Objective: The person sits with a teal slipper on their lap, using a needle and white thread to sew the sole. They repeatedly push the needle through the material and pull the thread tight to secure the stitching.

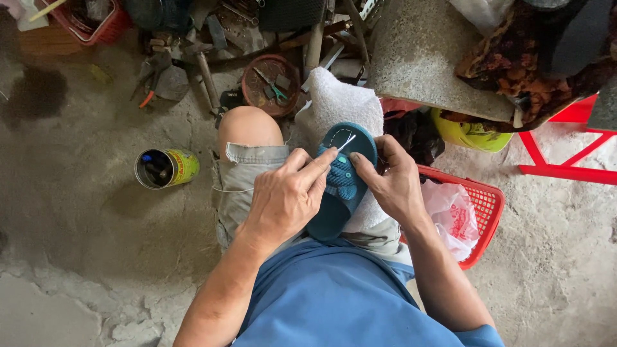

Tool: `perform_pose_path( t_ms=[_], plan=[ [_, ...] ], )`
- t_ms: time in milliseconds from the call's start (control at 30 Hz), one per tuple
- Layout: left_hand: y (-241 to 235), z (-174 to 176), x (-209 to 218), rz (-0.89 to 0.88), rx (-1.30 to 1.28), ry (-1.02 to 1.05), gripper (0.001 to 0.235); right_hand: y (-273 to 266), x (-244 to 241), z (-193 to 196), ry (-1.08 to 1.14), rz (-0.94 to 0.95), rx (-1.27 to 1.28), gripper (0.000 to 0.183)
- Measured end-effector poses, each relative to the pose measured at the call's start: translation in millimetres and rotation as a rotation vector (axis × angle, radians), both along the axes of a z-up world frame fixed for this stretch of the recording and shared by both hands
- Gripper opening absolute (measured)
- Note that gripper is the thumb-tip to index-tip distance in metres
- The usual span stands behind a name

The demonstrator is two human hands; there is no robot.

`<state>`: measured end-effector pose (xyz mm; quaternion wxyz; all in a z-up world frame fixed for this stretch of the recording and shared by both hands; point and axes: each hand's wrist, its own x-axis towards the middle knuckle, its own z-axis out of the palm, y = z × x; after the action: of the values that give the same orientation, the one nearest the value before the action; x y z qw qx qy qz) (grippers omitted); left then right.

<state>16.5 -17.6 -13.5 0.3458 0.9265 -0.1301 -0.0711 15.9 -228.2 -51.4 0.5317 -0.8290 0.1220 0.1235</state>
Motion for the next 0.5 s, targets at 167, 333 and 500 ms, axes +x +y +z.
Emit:
perform_pose_path(
  t_ms=[167,333,500],
  plan=[
    [0,0,-1,0.0,-0.007,-0.009,0.033,0,-2,-1,-0.013,-0.002,0.012,0.018],
    [1,-1,5,-0.015,-0.013,-0.026,0.032,0,-3,-1,-0.039,-0.007,0.024,0.018],
    [16,6,19,-0.114,-0.068,0.004,0.036,9,-1,2,-0.221,-0.024,-0.093,0.007]
  ],
)
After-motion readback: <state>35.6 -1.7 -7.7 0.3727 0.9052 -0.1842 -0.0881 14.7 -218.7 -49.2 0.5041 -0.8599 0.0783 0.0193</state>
